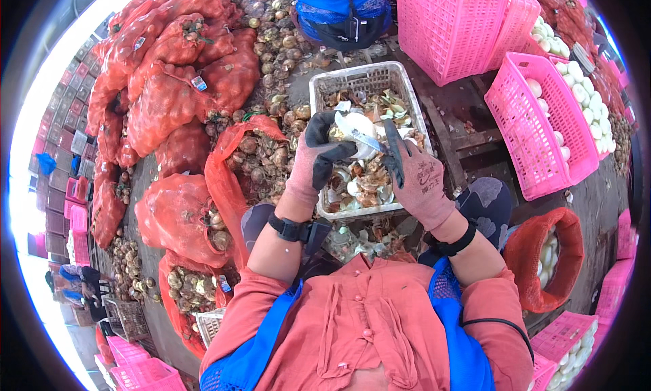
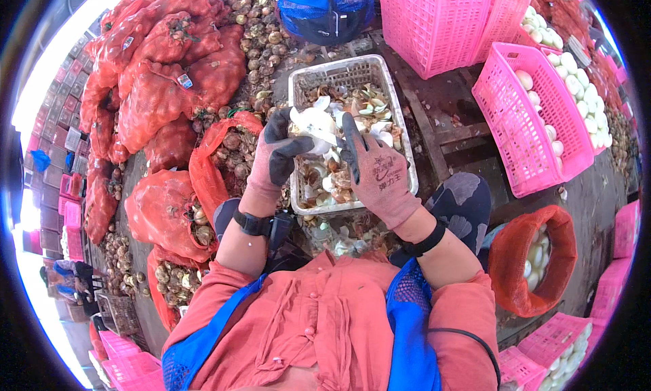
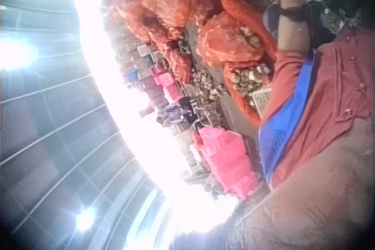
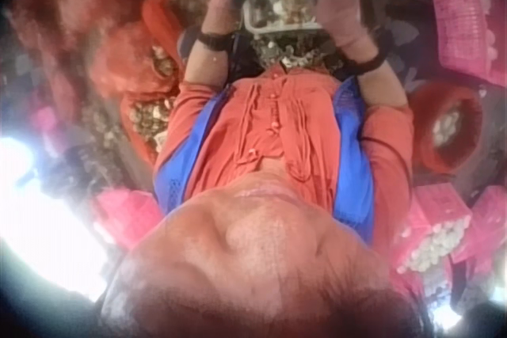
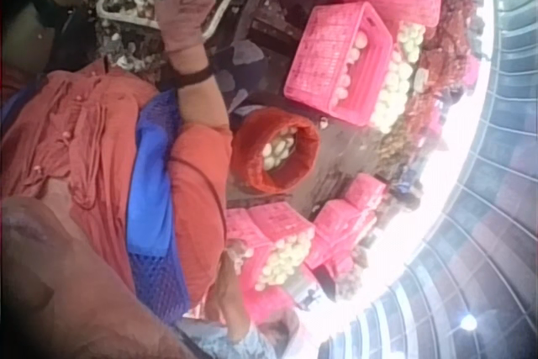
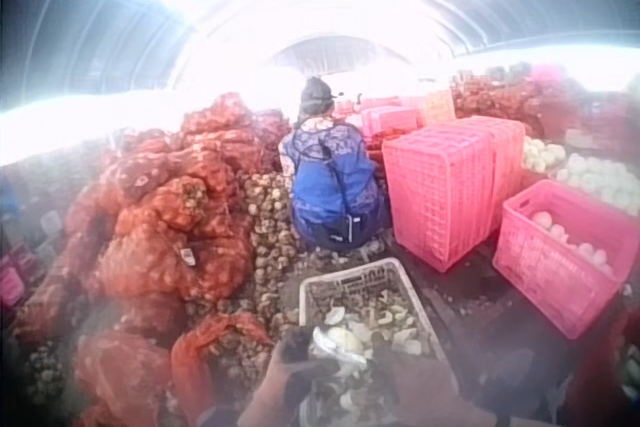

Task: The person peels onions using a small knife while sitting on the floor, placing the peeled onions into baskets and discarding the skins into a bin.

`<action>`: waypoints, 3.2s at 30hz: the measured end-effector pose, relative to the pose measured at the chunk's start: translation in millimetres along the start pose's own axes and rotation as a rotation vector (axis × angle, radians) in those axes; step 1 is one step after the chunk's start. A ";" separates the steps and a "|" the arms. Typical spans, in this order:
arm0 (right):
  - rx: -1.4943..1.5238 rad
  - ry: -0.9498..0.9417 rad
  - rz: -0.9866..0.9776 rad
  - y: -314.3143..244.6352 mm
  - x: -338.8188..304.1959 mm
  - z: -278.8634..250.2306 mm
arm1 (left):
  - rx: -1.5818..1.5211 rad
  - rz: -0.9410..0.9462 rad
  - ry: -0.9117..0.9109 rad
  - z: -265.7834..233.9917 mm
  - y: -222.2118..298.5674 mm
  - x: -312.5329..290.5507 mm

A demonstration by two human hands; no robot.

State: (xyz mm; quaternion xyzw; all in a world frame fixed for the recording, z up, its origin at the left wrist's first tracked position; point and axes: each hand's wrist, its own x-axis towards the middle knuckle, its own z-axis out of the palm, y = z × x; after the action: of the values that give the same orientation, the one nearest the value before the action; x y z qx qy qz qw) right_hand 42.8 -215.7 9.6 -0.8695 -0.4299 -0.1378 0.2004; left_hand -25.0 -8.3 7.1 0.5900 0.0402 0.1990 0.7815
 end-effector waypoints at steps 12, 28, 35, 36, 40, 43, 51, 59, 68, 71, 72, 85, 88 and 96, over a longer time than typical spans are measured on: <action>1.505 -0.406 0.573 26.8 14.2 -4.1 | 0.103 -0.049 -0.183 6.2 -2.5 -3.8; 1.947 -0.461 0.694 25.0 10.0 30.7 | 0.041 0.138 -0.230 12.8 10.0 -5.5; 1.926 -0.198 0.674 20.9 20.9 22.7 | -0.062 -0.097 -0.158 20.7 -6.6 -4.7; 1.801 -0.203 0.673 20.4 21.2 22.5 | -0.074 -0.097 -0.226 20.7 -10.6 -6.7; 1.734 -0.180 0.555 4.9 19.4 8.3 | -0.367 -0.204 -0.119 22.4 -16.8 -11.2; 1.692 -0.156 0.541 6.9 15.8 7.7 | -0.378 -0.098 -0.077 20.4 -14.2 -7.0; 0.777 0.166 -0.035 10.9 1.7 17.2 | -0.359 -0.041 -0.016 8.3 -20.2 -1.7; 0.327 0.051 -0.032 -10.2 4.7 -0.2 | 0.032 0.110 -0.011 5.4 -10.7 -0.9; 0.421 0.057 -0.039 6.8 -4.6 17.5 | -0.224 0.064 -0.030 3.7 -8.0 -6.8; 0.450 0.102 -0.013 6.6 -5.1 28.0 | 0.128 0.145 0.067 5.7 -7.9 -10.7; 0.481 0.120 0.002 5.1 -3.3 29.5 | 0.131 0.144 0.069 2.9 -11.3 -11.4; 0.656 -0.096 0.056 19.0 3.6 30.7 | -0.094 -0.016 -0.098 -2.1 -21.1 -21.3; 0.784 -0.304 0.131 22.5 8.6 9.6 | -0.334 -0.145 -0.155 -5.1 -13.7 -20.5; 1.546 -0.430 0.485 15.6 7.4 16.2 | -0.455 -0.179 -0.200 5.1 -14.7 -14.7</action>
State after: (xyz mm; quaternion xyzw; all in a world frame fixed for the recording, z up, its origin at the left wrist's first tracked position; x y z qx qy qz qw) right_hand 60.8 -211.6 -5.2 -0.5629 -0.2331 0.4114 0.6779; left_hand -33.1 -21.5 -7.7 0.4097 -0.0312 0.0737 0.9087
